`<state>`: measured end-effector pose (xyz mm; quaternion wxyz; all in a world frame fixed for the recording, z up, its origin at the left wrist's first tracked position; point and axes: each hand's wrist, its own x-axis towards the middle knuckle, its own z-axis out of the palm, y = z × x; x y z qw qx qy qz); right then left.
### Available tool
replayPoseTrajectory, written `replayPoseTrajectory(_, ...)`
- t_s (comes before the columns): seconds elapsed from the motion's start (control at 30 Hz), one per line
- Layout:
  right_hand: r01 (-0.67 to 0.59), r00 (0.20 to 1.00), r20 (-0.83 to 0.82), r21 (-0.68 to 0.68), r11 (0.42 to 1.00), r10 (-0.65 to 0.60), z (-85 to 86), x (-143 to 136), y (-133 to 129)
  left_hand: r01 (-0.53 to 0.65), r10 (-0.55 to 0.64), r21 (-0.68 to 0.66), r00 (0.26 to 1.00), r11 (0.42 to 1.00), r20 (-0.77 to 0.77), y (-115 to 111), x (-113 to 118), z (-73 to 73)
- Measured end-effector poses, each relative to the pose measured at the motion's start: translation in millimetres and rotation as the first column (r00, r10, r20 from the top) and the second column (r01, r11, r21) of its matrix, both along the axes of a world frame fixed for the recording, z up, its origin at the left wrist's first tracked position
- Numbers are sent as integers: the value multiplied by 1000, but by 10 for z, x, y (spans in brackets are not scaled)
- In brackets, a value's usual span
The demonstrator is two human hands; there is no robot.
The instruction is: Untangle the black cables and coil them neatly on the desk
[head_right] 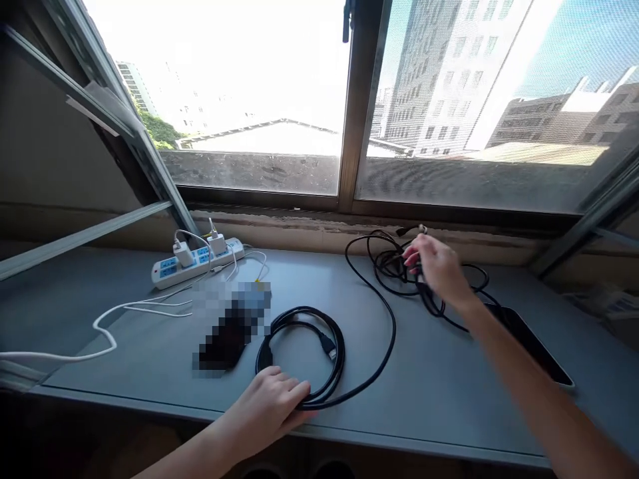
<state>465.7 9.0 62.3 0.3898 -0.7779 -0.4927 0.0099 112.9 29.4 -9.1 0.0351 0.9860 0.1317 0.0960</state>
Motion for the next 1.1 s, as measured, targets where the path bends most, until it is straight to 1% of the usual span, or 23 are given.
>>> replayPoseTrajectory(0.07,100,994,52,36,994,-101,108,208,-89,-8,10,-19,992,1000,126,-6,-47,3)
replayPoseTrajectory(0.13,184,974,137,0,983,-183,119,371,-191,-13,31,-61,953,998,303,-21,-89,44)
replayPoseTrajectory(0.17,212,963,177,-48,976,-201,83,429,-238,-20,52,-87,921,996,385,-30,-109,76)
replayPoseTrajectory(0.23,246,951,236,-180,952,-201,-49,500,-314,-43,110,-141,852,989,511,-41,-146,155)
replayPoseTrajectory(0.3,274,943,264,-267,924,-203,-197,519,-355,-78,191,-214,788,974,585,-37,-184,242)
replayPoseTrajectory(0.33,287,940,267,-280,916,-213,-250,509,-362,-102,244,-258,752,961,612,-29,-202,283)
replayPoseTrajectory(0.4,323,921,297,-215,922,-253,-277,449,-350,-162,357,-342,671,926,649,-8,-238,358)
replayPoseTrajectory(0.47,325,883,383,-85,942,-270,-196,337,-301,-203,427,-387,594,900,682,3,-265,413)
replayPoseTrajectory(0.5,291,864,432,-13,957,-257,-125,264,-261,-204,434,-392,570,897,698,-1,-274,430)
replayPoseTrajectory(0.53,226,855,472,32,974,-214,-46,184,-211,-196,429,-390,559,900,709,-11,-279,441)
replayPoseTrajectory(0.57,147,859,490,44,988,-149,31,103,-151,-187,421,-386,555,903,717,-27,-280,445)
replayPoseTrajectory(0.6,76,866,495,14,997,-73,97,24,-81,-179,413,-381,553,907,723,-47,-278,445)
replayPoseTrajectory(0.63,39,865,501,-41,998,-13,146,-47,-5,-174,411,-382,551,908,727,-68,-275,443)
replayPoseTrajectory(0.7,1,856,503,-227,974,116,176,-154,156,-166,425,-400,524,901,738,-100,-267,442)
replayPoseTrajectory(0.73,0,855,497,-287,958,149,160,-187,233,-169,452,-429,501,887,738,-108,-266,448)
replayPoseTrajectory(0.77,-2,855,487,-335,942,175,131,-205,301,-174,494,-473,473,864,729,-107,-267,460)
replayPoseTrajectory(0.8,1,859,478,-362,932,184,96,-211,358,-185,551,-529,441,828,709,-100,-271,476)
replayPoseTrajectory(0.9,31,874,463,-364,931,151,32,-167,439,-196,705,-690,364,697,609,-60,-290,539)
replayPoseTrajectory(0.93,49,878,462,-347,937,125,44,-136,439,-188,725,-715,359,673,588,-53,-295,556)
replayPoseTrajectory(0.97,70,882,462,-322,944,92,77,-99,430,-183,727,-722,369,668,579,-54,-296,567)
replayPoseTrajectory(1.0,90,885,463,-290,953,57,130,-56,417,-183,709,-707,395,683,584,-65,-293,570)
replayPoseTrajectory(1.03,112,887,461,-253,961,17,202,-10,402,-186,669,-667,435,721,602,-86,-284,565)
replayPoseTrajectory(1.1,153,891,448,-157,976,-67,388,79,375,-190,521,-508,547,840,655,-153,-251,526)
